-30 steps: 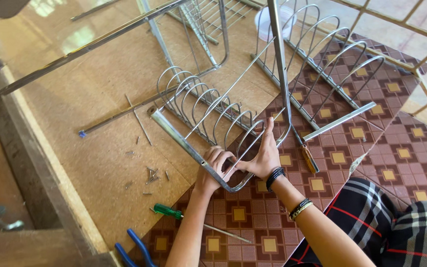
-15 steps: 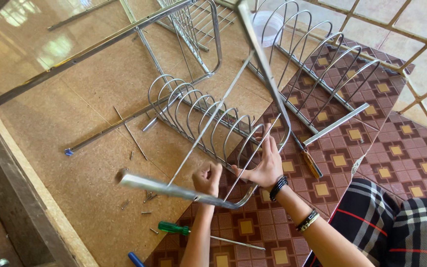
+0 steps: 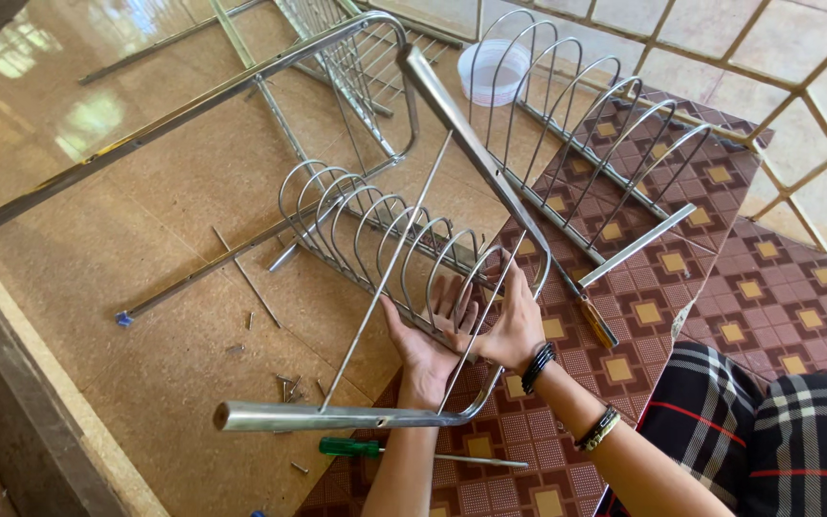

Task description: The person assembles a metal dish rack on the floor by inserting vertical poles into curved wire supports and tightening them with a screwdriver. They handle screws, poles, and wire sections, using a screwdriver and pliers to secure the components.

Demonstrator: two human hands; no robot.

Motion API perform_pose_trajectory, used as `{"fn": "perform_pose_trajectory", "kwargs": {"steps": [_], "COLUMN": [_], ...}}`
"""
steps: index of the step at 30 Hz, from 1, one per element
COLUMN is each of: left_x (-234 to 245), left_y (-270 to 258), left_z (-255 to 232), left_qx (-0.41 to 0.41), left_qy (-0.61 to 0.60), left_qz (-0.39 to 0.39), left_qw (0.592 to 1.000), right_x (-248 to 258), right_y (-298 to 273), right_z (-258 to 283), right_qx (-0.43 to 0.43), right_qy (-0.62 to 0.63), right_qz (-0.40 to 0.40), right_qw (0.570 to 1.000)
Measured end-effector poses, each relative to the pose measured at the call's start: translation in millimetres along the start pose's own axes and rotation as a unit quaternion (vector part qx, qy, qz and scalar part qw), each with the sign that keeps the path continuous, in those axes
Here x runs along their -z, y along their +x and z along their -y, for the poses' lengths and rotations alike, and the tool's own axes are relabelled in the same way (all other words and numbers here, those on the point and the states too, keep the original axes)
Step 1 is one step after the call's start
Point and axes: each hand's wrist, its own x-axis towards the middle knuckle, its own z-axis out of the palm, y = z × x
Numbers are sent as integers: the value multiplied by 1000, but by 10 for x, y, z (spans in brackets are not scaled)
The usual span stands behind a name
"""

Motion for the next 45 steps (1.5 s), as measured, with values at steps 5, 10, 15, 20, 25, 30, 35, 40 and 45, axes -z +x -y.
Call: {"fn": "perform_pose_trajectory", "kwargs": {"steps": [5, 10, 15, 20, 25, 30, 35, 40, 45], "left_x": [197, 375, 350, 495, 559, 487, 511, 526, 393], "left_y": [296, 435, 457, 513, 579, 520, 535, 565, 498], "left_z": [71, 122, 174, 189, 267, 235, 252, 282, 255], "left_qx": [-35, -33, -42, 23, 16, 7, 1, 2, 21], "left_qy": [-3, -4, 1, -27, 61, 125, 62, 10, -86], "left_qz": [74, 211, 204, 180, 193, 144, 121, 117, 239], "left_qw": [997, 977, 978, 983, 979, 982, 991, 993, 967], "right_x": [-24, -37, -75, -137, -162, -212, -206, -91, 107], "right_y": [19, 17, 5, -7, 83, 94, 130, 102, -39], "right_z": [-154, -166, -235, -325, -376, -419, -347, -259, -233], "right_qx": [-6, -33, -9, -38, -61, 39, -33, -41, -9], "right_qy": [16, 14, 54, 97, 160, 104, 95, 73, 3], "right_qz": [-12, -7, -42, -36, -54, -42, 6, 49, 132], "right_qw": [1000, 999, 998, 994, 984, 993, 995, 995, 991]}}
